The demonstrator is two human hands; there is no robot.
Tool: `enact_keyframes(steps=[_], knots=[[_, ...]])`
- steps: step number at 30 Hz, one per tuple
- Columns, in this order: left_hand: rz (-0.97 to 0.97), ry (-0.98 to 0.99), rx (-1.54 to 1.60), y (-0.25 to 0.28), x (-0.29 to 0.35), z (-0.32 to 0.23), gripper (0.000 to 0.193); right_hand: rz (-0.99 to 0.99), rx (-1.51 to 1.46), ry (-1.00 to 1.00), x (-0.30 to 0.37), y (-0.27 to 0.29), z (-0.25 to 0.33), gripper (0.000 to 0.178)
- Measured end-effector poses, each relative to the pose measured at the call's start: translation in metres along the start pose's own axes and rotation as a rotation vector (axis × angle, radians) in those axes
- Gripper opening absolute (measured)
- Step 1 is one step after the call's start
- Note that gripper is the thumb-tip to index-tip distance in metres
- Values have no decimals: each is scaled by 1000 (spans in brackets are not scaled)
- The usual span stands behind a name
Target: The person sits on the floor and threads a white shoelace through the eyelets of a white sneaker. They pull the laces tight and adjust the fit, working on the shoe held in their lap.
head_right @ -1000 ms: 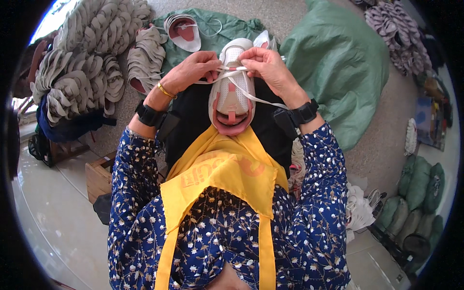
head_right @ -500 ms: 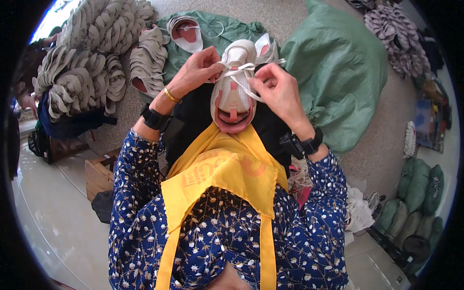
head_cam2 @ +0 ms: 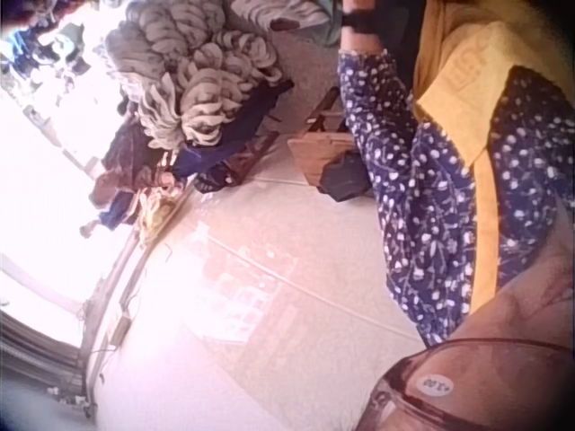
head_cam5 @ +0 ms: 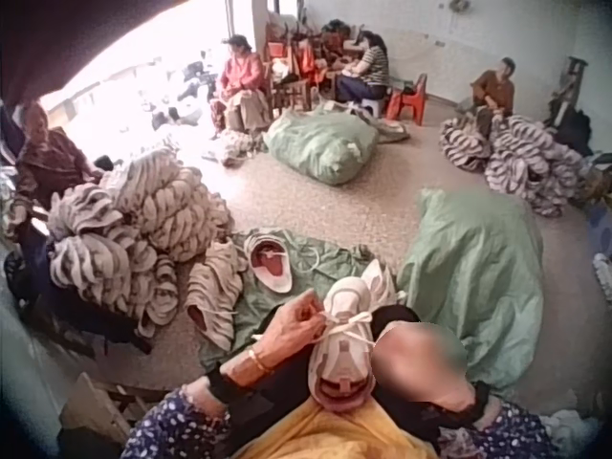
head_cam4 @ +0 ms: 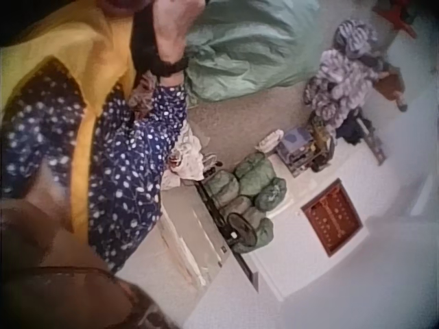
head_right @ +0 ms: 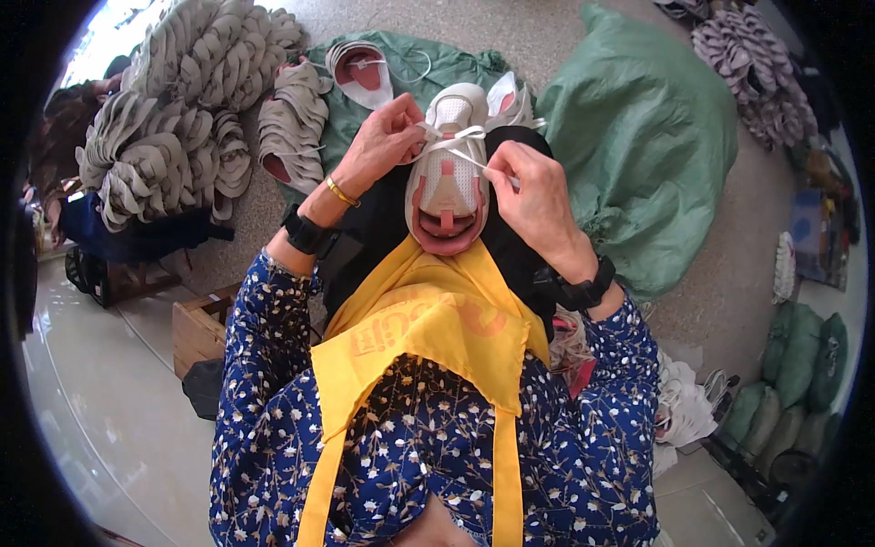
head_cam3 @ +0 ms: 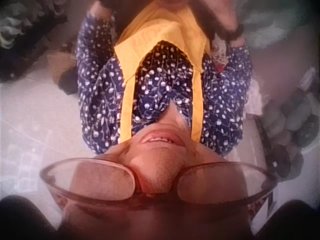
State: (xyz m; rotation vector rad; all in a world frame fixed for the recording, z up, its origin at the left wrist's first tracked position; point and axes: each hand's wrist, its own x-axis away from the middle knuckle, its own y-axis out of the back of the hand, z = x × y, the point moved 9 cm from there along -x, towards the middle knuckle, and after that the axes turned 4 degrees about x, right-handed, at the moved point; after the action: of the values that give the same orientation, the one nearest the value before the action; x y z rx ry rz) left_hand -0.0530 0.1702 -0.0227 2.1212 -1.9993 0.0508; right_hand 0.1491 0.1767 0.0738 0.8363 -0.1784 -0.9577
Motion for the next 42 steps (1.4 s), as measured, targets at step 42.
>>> enact_keyframes(steps=[42], knots=[[-168, -291, -228, -1, 38, -36, 12, -91, -132, -144, -26, -24, -49, 19]])
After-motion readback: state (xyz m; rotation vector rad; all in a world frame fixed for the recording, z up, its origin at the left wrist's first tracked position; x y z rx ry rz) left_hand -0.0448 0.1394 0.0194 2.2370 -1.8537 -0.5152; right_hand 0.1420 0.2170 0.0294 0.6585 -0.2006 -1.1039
